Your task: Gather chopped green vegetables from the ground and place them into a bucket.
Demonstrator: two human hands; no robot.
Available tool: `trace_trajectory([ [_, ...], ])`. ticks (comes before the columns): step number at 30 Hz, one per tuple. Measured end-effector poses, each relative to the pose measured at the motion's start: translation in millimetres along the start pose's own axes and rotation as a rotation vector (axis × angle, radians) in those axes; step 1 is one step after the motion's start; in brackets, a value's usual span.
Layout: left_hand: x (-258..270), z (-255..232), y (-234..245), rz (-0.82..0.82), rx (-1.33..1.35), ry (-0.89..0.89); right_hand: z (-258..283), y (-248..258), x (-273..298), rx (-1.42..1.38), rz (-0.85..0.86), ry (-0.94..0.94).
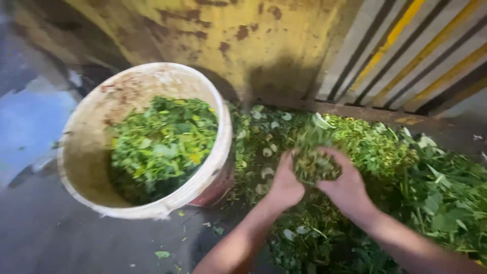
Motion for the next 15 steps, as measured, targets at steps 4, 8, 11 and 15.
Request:
trace_trajectory([
  [4, 4, -101, 55, -0.034, -0.166, -0.165, 123, 0, -1, 0.106, -0.038, 0.293],
  [8, 34, -213, 136, -0.223, -0.079, -0.352, 235, -30, 5, 0.102, -0.05, 0.585],
  [11, 51, -243, 201, -0.345, -0.104, -0.362, 289, -76, 6, 0.025, -0.054, 0.767],
  [15, 68, -237, 281, -0.472, -0.397, -0.39, 307, -156, -4, -0.12, 0.041, 0.855],
])
Point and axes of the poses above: each hand's wrist, its own x-axis away from the middle knuckle, its own y-axis out of the back of the hand, z = x × y, the point moved 6 cm from there along -x, towards the middle knuckle, and after that the axes turned 3 degrees about y, right-handed, at the moved point
